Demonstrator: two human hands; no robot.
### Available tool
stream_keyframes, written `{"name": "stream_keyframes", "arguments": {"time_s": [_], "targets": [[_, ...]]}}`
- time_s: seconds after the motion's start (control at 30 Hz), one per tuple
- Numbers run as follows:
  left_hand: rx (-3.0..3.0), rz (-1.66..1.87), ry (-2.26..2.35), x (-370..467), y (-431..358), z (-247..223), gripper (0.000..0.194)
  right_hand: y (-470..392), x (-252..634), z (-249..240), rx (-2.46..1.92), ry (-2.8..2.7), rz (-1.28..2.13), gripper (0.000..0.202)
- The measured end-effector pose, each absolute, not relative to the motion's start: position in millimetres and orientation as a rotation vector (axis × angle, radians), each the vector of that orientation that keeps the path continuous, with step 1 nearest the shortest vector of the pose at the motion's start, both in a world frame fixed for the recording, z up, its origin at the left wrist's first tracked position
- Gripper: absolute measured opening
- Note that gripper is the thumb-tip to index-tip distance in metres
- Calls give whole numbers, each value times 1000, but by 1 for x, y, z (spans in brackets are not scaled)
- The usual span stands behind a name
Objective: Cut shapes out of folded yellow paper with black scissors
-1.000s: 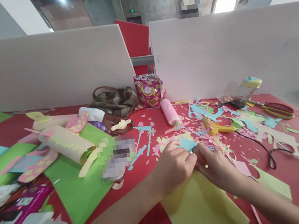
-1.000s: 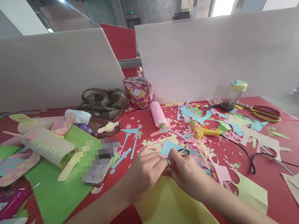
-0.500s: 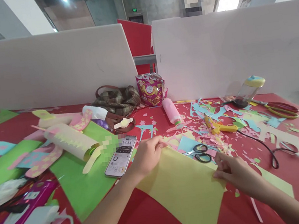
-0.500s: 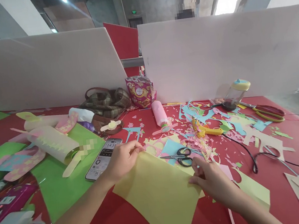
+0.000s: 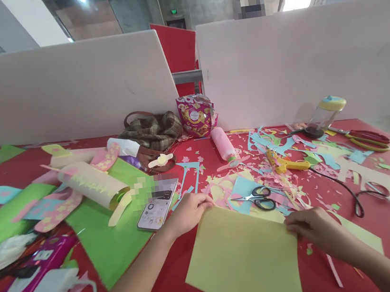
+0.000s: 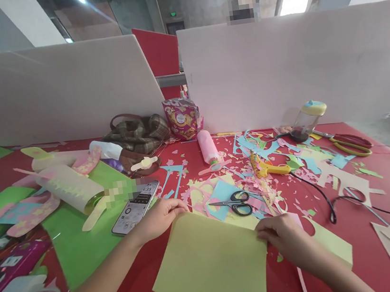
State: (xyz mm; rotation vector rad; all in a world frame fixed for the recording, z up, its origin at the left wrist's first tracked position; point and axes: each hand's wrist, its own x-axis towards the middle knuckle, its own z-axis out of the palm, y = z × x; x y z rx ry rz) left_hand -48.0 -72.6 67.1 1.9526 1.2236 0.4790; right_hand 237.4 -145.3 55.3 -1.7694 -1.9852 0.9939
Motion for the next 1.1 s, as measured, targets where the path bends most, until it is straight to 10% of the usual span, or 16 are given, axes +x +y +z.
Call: {"name": "stream_keyframes", "arguments": {"time_s": [0.37,0.7,0.93,1.1], "targets": [[2404,753,2038,-92,-58,55,50,-141,248,50,-1994,-2059,694,18],[2062,46,2413,-112,-46,50,84,-136,223,46,-1814,-2183,452,23],[2142,196,2324,-93,-51,64,88,-139,163,48,-1442,-2056,936,15],[2101,581,2115,-50,-66,80,90,-130,113,51,-1124,-1610,1610,58]]}}
